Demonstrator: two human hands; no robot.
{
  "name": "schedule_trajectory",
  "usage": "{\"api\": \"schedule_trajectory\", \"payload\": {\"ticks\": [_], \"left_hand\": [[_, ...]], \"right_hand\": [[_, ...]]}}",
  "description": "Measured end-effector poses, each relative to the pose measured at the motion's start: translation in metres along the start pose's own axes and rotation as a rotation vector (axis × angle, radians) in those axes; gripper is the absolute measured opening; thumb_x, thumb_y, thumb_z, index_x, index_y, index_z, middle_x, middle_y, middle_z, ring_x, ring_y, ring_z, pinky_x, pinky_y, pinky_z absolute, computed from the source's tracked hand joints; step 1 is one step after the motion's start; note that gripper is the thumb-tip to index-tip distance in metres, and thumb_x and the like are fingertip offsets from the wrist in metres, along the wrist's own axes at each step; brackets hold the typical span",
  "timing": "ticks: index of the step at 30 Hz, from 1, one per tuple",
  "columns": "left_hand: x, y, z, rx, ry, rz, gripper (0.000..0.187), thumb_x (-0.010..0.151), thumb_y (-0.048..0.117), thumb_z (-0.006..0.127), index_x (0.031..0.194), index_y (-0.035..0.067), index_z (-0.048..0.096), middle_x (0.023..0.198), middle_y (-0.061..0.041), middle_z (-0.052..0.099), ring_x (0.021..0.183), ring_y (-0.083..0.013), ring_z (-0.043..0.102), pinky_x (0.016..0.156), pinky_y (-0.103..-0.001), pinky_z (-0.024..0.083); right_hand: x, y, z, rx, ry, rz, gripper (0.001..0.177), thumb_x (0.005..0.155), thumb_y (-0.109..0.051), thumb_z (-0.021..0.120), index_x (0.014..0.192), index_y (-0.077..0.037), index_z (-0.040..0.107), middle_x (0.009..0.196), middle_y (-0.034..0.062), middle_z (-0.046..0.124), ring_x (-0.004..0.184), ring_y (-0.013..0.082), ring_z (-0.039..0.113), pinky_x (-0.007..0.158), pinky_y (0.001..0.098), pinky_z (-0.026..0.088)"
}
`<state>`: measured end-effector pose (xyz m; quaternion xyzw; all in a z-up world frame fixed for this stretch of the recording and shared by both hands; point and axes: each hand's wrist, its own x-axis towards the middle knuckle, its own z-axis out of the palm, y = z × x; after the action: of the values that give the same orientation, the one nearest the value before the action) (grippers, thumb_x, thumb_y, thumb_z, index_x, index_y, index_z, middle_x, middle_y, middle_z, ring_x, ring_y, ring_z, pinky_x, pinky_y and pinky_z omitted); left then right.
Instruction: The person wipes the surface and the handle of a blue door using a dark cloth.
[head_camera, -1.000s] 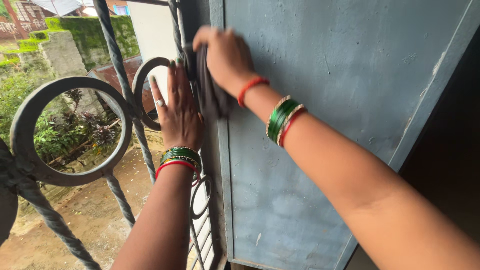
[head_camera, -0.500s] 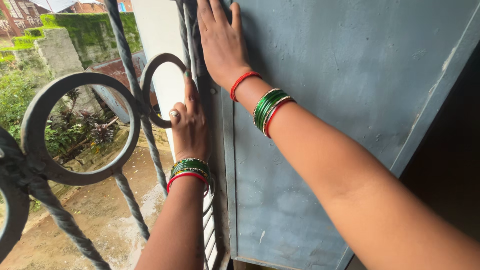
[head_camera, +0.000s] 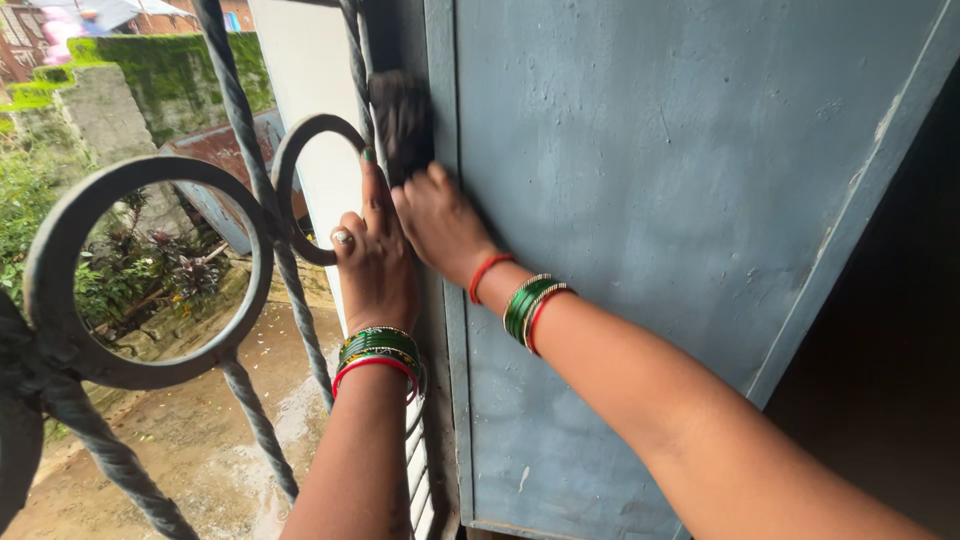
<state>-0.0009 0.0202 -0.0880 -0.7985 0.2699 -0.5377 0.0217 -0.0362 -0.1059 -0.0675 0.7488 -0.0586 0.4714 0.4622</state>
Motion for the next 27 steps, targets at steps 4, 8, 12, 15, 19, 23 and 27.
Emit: {"api": "schedule_trajectory", "payload": {"ticks": [4,8,12,15,19,23,27], "left_hand": [[-0.001,-0.002,-0.002,0.015,0.018,0.02,0.07,0.091,0.027,0.053,0.156,0.003,0.043,0.171,-0.016,0.015,0.105,-0.0204,0.052,0.094,-0.033,0.036],[-0.003,-0.003,-0.007,0.11,0.007,0.021,0.074,0.089,0.027,0.053,0.158,0.003,0.042,0.17,-0.015,0.014,0.104,-0.0201,0.05,0.094,-0.033,0.034],[-0.003,-0.003,-0.006,0.049,0.028,0.006,0.071,0.091,0.028,0.052,0.157,0.003,0.04,0.171,-0.015,0.013,0.11,-0.0222,0.05,0.1,-0.034,0.033],[-0.002,-0.001,-0.005,0.047,-0.018,0.026,0.074,0.09,0.029,0.05,0.158,0.001,0.038,0.17,-0.016,0.012,0.109,-0.0222,0.049,0.098,-0.035,0.033],[-0.002,-0.003,-0.003,-0.011,0.028,0.014,0.075,0.092,0.028,0.05,0.16,0.0,0.035,0.171,-0.015,0.014,0.105,-0.0208,0.049,0.095,-0.034,0.033],[-0.003,-0.002,-0.005,0.067,0.039,-0.007,0.073,0.094,0.026,0.048,0.161,0.002,0.034,0.171,-0.013,0.016,0.105,-0.0188,0.049,0.093,-0.033,0.033],[-0.002,-0.005,-0.007,0.043,0.032,-0.005,0.073,0.092,0.025,0.048,0.161,0.001,0.036,0.171,-0.013,0.016,0.103,-0.0177,0.049,0.092,-0.032,0.032]], "right_hand": [[-0.035,-0.02,-0.008,0.258,-0.129,-0.032,0.013,0.093,-0.015,0.057,0.094,-0.01,0.069,0.092,0.0055,0.063,0.1,0.0218,0.058,0.11,0.0394,0.04],[-0.053,-0.03,-0.017,0.501,-0.296,-0.175,0.013,0.082,-0.01,0.061,0.094,-0.011,0.068,0.103,0.0063,0.067,0.105,0.0233,0.06,0.1,0.0408,0.043],[-0.055,-0.024,-0.022,0.469,-0.303,-0.181,0.022,0.083,-0.011,0.063,0.104,-0.009,0.068,0.111,0.0087,0.064,0.106,0.0253,0.059,0.099,0.0404,0.042],[-0.049,-0.019,-0.026,0.308,-0.276,-0.114,0.036,0.089,-0.018,0.065,0.122,-0.005,0.064,0.127,0.0112,0.058,0.123,0.029,0.052,0.115,0.0443,0.036],[-0.014,-0.002,-0.034,0.23,-0.098,0.138,0.072,0.08,-0.027,0.07,0.147,-0.009,0.052,0.157,0.0136,0.037,0.152,0.0297,0.026,0.123,0.0589,0.018],[0.032,0.03,-0.037,0.331,-0.008,0.204,0.044,0.088,-0.017,0.063,0.13,-0.012,0.055,0.156,0.0136,0.039,0.153,0.0337,0.025,0.125,0.0599,0.016],[0.077,0.061,-0.035,0.271,0.065,0.225,0.036,0.095,-0.005,0.055,0.13,-0.009,0.054,0.147,0.0148,0.047,0.143,0.0344,0.037,0.118,0.0589,0.024]]}}
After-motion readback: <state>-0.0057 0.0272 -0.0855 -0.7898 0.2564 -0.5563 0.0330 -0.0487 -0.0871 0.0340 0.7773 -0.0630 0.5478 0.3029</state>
